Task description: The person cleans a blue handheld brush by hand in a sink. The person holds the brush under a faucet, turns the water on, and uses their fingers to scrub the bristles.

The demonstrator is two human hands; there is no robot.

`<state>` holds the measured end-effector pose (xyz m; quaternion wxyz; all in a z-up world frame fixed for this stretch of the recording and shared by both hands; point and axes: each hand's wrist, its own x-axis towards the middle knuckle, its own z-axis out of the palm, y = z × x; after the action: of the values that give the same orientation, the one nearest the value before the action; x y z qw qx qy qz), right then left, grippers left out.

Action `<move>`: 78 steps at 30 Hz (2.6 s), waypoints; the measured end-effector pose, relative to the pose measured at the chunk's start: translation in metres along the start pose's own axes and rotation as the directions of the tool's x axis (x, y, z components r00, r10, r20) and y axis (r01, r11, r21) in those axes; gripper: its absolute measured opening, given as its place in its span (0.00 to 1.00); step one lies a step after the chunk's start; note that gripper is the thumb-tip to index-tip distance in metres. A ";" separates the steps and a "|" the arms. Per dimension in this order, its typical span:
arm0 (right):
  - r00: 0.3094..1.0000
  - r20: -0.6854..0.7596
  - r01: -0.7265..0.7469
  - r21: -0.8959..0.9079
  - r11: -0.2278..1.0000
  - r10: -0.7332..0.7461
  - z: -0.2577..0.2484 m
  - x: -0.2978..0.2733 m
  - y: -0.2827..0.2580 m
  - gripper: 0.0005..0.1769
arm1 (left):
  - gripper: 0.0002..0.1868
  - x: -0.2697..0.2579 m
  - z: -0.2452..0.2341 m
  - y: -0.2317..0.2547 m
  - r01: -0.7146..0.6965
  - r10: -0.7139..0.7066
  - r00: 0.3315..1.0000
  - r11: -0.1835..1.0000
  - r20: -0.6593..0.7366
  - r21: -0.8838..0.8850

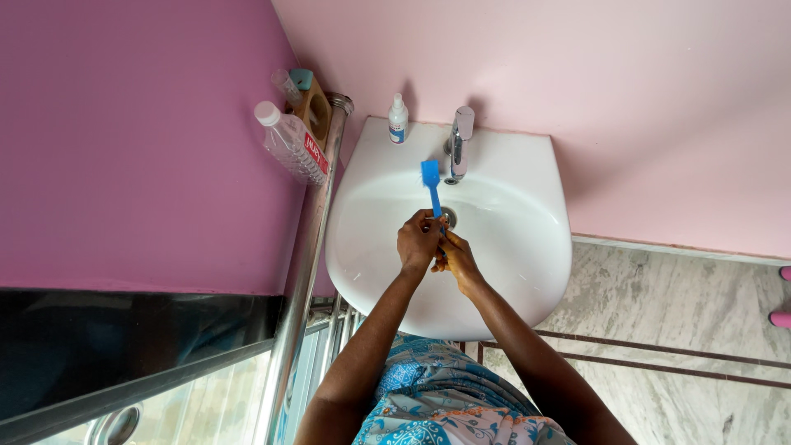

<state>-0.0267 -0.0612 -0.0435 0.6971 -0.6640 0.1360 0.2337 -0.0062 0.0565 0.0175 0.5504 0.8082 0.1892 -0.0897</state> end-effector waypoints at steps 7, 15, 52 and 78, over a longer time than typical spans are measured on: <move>0.994 0.108 -0.052 0.163 0.985 0.034 0.000 0.024 -0.007 0.16 | 0.14 0.018 -0.008 -0.001 -0.039 0.044 0.997 0.997 -0.068 0.067; 0.997 -0.074 0.049 0.234 0.971 -0.033 0.003 0.027 0.014 0.16 | 0.14 0.036 0.004 0.011 -0.004 -0.023 0.993 0.972 0.114 0.233; 0.937 0.313 -0.110 -0.154 0.982 0.155 0.037 0.026 0.031 0.17 | 0.10 0.004 -0.049 -0.061 0.078 -0.067 0.993 0.990 -0.098 0.120; 0.950 -0.168 -0.295 -0.197 0.935 0.264 -0.054 0.022 0.055 0.21 | 0.12 0.051 0.098 -0.087 0.204 -0.221 0.955 0.974 0.198 0.101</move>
<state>-0.0291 -0.1111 -0.1064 0.5676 -0.7255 0.2508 0.2975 0.0113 0.0047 -0.1125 0.5220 0.7904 0.2126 -0.2399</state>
